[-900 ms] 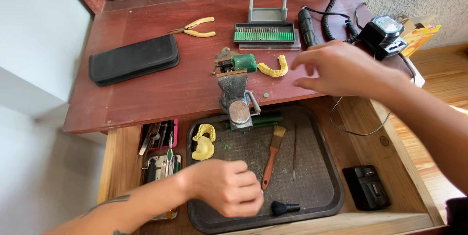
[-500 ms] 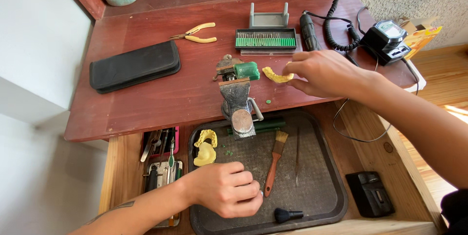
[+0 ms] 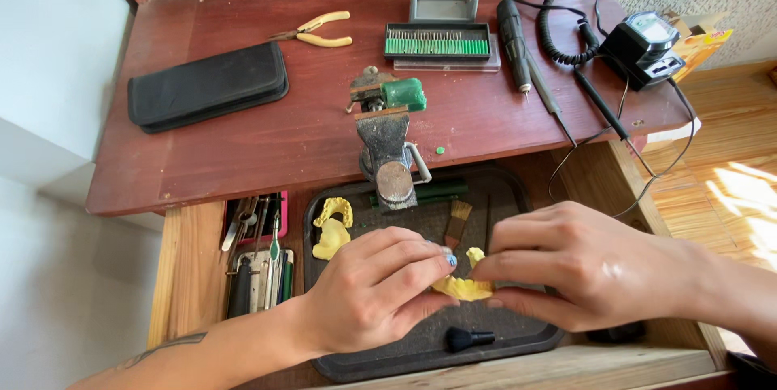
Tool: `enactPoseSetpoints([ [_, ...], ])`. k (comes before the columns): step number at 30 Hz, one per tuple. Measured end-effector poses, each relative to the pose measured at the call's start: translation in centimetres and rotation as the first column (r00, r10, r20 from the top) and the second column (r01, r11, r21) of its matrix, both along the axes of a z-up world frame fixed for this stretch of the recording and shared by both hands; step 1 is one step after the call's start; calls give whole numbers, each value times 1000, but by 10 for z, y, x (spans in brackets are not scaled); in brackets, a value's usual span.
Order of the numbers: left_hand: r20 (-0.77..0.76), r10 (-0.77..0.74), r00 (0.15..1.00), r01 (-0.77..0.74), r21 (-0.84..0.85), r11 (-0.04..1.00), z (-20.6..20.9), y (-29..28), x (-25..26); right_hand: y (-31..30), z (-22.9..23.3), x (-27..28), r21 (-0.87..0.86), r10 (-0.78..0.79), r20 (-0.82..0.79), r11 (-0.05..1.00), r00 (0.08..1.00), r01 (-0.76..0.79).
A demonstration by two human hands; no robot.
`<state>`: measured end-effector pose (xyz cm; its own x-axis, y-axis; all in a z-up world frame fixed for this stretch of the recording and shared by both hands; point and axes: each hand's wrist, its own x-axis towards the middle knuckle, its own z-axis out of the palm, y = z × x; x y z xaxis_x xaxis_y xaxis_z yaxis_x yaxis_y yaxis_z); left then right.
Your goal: The person holds a yellow denture in the left hand and uses a small metal tool in the right hand to scrape and smooth the inner surface of the denture. The person repeatedly dips the tool into a green paste held in a bench vise and continues scraping the denture throughout the clip.
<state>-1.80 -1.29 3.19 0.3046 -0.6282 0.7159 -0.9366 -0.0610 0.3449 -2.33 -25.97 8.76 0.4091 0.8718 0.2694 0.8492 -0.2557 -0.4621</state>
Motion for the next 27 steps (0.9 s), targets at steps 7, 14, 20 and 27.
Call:
enactPoseSetpoints([
  [7,107,-27,994,24,25,999,3,8,1,15,-8,-2,91,42,-35,995,999,-39],
  [14,79,-9,997,12,-35,999,-10,19,9,22,-11,0,137,35,11,990,999,-37],
  [20,-278,66,958,-127,-210,969,-22,17,-5,28,-20,1,256,-62,78,966,995,40],
  [27,-402,16,916,-91,-169,981,-27,9,-11,44,-36,-5,174,-254,-643,870,723,461],
])
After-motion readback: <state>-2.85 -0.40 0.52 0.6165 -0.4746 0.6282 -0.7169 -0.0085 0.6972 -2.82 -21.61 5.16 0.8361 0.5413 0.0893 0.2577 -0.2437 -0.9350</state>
